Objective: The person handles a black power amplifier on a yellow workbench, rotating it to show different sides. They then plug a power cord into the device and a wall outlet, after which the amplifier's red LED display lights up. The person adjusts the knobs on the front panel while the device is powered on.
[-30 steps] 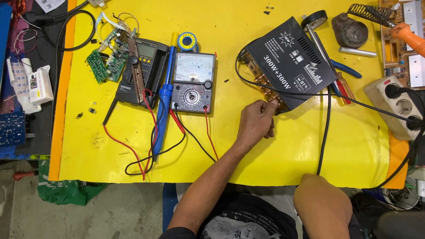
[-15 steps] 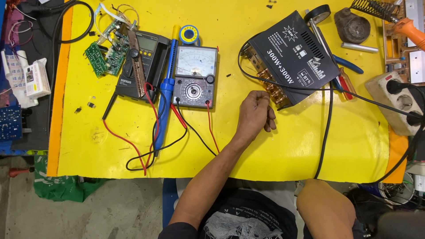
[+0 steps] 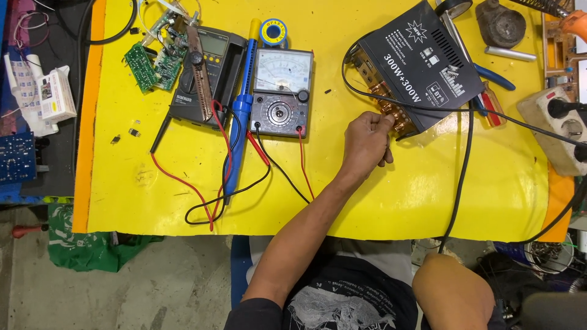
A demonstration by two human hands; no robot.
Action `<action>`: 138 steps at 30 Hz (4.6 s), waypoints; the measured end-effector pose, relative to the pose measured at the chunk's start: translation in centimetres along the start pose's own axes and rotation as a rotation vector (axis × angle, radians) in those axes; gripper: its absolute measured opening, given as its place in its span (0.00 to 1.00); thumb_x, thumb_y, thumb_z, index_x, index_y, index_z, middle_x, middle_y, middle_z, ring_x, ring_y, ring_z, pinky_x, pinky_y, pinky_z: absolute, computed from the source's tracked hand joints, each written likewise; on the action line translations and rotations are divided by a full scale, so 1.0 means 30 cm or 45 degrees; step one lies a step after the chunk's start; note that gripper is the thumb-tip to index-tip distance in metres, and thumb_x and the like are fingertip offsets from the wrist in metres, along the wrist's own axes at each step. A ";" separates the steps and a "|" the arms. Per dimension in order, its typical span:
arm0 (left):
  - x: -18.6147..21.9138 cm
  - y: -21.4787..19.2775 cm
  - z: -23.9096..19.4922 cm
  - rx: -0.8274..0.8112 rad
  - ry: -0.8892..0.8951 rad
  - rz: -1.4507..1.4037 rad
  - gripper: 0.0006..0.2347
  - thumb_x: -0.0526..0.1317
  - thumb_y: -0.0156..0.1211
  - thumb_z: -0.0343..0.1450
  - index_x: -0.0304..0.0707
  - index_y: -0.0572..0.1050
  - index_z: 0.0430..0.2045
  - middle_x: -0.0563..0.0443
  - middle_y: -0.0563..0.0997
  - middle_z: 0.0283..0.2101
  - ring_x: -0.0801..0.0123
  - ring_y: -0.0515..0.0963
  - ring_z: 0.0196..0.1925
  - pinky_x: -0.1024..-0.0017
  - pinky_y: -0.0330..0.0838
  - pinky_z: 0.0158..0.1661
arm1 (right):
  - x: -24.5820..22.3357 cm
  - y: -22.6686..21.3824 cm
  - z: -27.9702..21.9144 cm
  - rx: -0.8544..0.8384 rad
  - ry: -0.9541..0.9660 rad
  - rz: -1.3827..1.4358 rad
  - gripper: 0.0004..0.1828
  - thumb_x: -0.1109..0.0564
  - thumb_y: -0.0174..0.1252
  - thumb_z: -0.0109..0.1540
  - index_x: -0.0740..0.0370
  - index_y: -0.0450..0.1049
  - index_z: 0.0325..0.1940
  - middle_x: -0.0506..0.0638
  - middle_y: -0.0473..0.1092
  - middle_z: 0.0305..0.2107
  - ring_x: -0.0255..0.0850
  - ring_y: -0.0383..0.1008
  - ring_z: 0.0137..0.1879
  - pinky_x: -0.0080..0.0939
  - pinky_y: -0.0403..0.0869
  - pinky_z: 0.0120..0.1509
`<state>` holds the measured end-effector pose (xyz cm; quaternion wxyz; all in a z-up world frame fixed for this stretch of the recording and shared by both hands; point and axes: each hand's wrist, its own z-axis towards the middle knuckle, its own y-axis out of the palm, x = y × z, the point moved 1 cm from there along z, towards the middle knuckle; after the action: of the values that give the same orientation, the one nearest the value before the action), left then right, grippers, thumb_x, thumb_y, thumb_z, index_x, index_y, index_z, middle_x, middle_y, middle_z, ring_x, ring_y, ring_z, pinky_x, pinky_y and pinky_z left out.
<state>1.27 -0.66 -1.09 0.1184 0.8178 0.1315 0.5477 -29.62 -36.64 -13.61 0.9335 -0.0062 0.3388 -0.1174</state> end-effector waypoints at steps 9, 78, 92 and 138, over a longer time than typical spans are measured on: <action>0.009 -0.012 0.010 -0.027 -0.199 0.074 0.15 0.43 0.46 0.80 0.28 0.73 0.32 0.47 0.71 0.14 0.66 0.74 0.11 0.74 0.66 0.14 | 0.037 0.560 0.519 0.029 0.045 -0.008 0.41 0.40 0.35 0.65 0.34 0.48 0.85 0.24 0.52 0.73 0.27 0.49 0.73 0.34 0.59 0.74; -0.074 -0.039 0.148 -0.453 -0.008 -0.601 0.20 0.28 0.55 0.71 0.23 0.68 0.61 0.27 0.68 0.69 0.54 0.84 0.45 0.70 0.82 0.43 | 0.216 0.791 0.978 -0.136 0.650 -0.640 0.36 0.70 0.67 0.68 0.74 0.61 0.78 0.50 0.65 0.51 0.32 0.52 0.36 0.33 0.62 0.39; -0.053 -0.015 0.119 -0.607 -0.020 -0.791 0.36 0.24 0.53 0.67 0.20 0.44 0.72 0.25 0.52 0.74 0.41 0.64 0.70 0.56 0.67 0.65 | 0.142 0.801 0.932 -0.115 0.314 -0.831 0.28 0.68 0.60 0.70 0.72 0.59 0.73 0.67 0.65 0.62 0.55 0.72 0.58 0.51 0.72 0.61; -0.065 -0.013 0.108 -0.683 -0.037 -0.824 0.32 0.20 0.52 0.66 0.22 0.54 0.70 0.27 0.55 0.75 0.43 0.64 0.72 0.57 0.66 0.67 | 0.290 0.877 0.954 -0.054 -0.401 -1.114 0.11 0.65 0.65 0.71 0.75 0.71 0.40 0.68 0.67 0.56 0.65 0.68 0.62 0.66 0.72 0.65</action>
<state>3.52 -1.14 -4.11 0.4950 0.6821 0.2326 0.4854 0.66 -14.94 0.54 0.8360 -0.1853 0.1610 -0.4908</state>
